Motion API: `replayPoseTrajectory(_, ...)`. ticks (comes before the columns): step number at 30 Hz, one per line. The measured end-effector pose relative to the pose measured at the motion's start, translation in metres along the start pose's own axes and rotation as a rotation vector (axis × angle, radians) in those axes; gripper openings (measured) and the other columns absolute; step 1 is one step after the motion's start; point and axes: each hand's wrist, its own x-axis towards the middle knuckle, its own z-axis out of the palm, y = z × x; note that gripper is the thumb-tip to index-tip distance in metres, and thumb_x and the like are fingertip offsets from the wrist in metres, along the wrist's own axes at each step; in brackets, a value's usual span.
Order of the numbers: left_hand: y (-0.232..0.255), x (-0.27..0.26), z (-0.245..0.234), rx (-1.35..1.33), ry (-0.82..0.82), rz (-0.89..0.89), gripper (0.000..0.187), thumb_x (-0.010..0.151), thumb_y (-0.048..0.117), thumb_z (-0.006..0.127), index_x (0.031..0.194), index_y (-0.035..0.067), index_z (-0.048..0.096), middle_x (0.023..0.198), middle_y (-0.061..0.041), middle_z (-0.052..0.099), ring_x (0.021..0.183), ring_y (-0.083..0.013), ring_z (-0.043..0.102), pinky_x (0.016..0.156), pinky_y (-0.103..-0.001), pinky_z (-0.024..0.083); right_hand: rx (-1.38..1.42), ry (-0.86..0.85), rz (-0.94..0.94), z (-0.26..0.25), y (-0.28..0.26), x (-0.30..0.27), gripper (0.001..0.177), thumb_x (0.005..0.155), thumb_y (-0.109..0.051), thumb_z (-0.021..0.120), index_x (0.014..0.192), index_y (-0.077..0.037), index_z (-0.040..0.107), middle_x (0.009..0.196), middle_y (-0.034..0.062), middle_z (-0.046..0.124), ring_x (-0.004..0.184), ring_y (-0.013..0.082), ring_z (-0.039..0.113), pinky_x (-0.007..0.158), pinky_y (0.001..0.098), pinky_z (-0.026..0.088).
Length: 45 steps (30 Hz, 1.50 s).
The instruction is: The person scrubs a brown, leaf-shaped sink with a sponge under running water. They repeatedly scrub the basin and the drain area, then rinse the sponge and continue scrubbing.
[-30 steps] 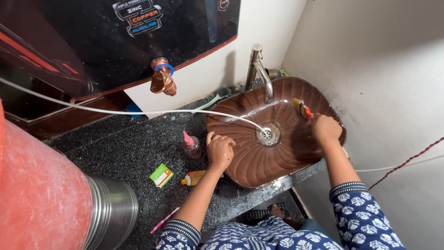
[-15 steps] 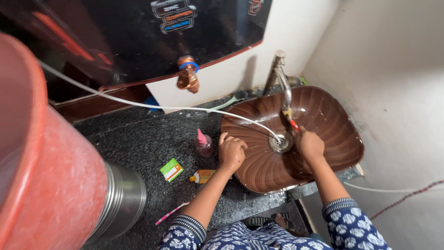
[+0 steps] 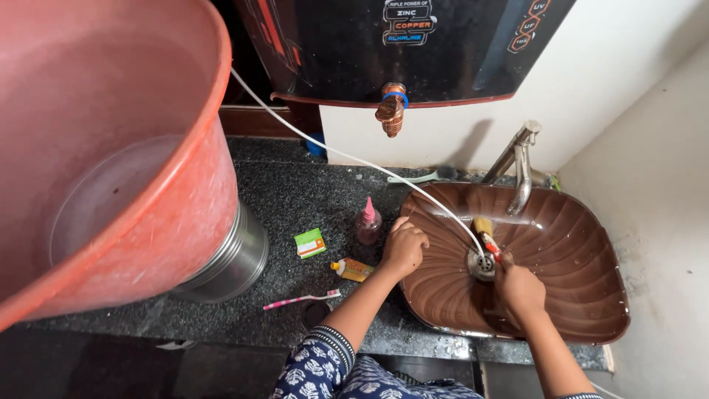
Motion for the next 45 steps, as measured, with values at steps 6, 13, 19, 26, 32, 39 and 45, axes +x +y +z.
replayPoseTrajectory(6,0.005,-0.002,0.001,0.013,-0.068,-0.127,0.030,0.087,-0.009,0.051,0.084,0.006,0.076,0.098,-0.010,0.075,0.110,-0.0266,0.065,0.126,-0.044,0.029,-0.137,-0.083,0.132,-0.037,0.076,0.018,0.044,0.101,-0.049,0.045,0.132,-0.030,0.070,0.110,0.0162,0.077,0.104,0.0360,0.074,0.087,0.0498,0.059)
replayPoseTrajectory(13,0.002,-0.006,0.016,0.082,0.151,-0.185,0.051,0.086,-0.014,0.047,0.135,-0.003,0.057,0.157,-0.017,0.044,0.154,-0.0320,0.027,0.126,-0.045,0.023,-0.272,-0.547,-0.036,-0.078,0.086,-0.021,0.041,0.090,-0.057,0.062,0.119,-0.035,0.082,0.107,0.0108,0.081,0.101,0.0281,0.079,0.093,0.0401,0.059)
replayPoseTrajectory(19,0.003,-0.005,0.013,0.154,0.069,-0.251,0.054,0.086,-0.010,0.051,0.139,-0.002,0.053,0.157,-0.016,0.041,0.155,-0.0333,0.022,0.126,-0.045,0.022,-0.086,-0.374,-0.270,-0.051,-0.009,-0.020,0.040,0.095,-0.049,0.058,0.112,-0.020,0.079,0.105,0.0128,0.078,0.099,0.0330,0.075,0.086,0.0461,0.058)
replayPoseTrajectory(26,0.010,-0.006,0.008,0.225,0.038,-0.273,0.050,0.086,-0.006,0.055,0.136,-0.001,0.055,0.157,-0.015,0.042,0.155,-0.0314,0.021,0.123,-0.051,0.023,-0.113,-0.152,-0.277,-0.020,-0.054,0.044,0.034,0.102,-0.032,0.052,0.103,-0.008,0.076,0.097,0.0204,0.076,0.093,0.0385,0.074,0.079,0.0508,0.059)
replayPoseTrajectory(32,0.009,-0.003,0.009,0.197,0.051,-0.281,0.048,0.086,-0.003,0.056,0.134,-0.001,0.056,0.155,-0.015,0.043,0.155,-0.0322,0.022,0.124,-0.050,0.023,-0.131,-0.513,-0.447,-0.056,-0.047,-0.023,0.037,0.099,-0.042,0.052,0.105,-0.013,0.075,0.090,0.0191,0.076,0.085,0.0340,0.075,0.081,0.0480,0.057)
replayPoseTrajectory(39,0.005,-0.002,0.013,0.163,0.108,-0.259,0.049,0.086,-0.006,0.054,0.135,-0.001,0.056,0.154,-0.015,0.045,0.153,-0.0333,0.026,0.123,-0.049,0.026,-0.033,-0.332,-0.523,-0.033,-0.083,-0.009,0.040,0.105,-0.040,0.047,0.102,-0.008,0.071,0.086,0.0173,0.074,0.081,0.0352,0.074,0.077,0.0490,0.058)
replayPoseTrajectory(45,0.005,-0.005,0.015,0.164,0.133,-0.274,0.066,0.086,-0.009,0.054,0.149,0.002,0.041,0.159,-0.015,0.038,0.154,-0.0336,0.028,0.123,-0.048,0.026,0.135,-0.060,-0.517,-0.016,-0.102,0.038,0.030,0.099,-0.029,0.055,0.110,-0.007,0.071,0.082,0.0236,0.072,0.079,0.0424,0.071,0.074,0.0538,0.055)
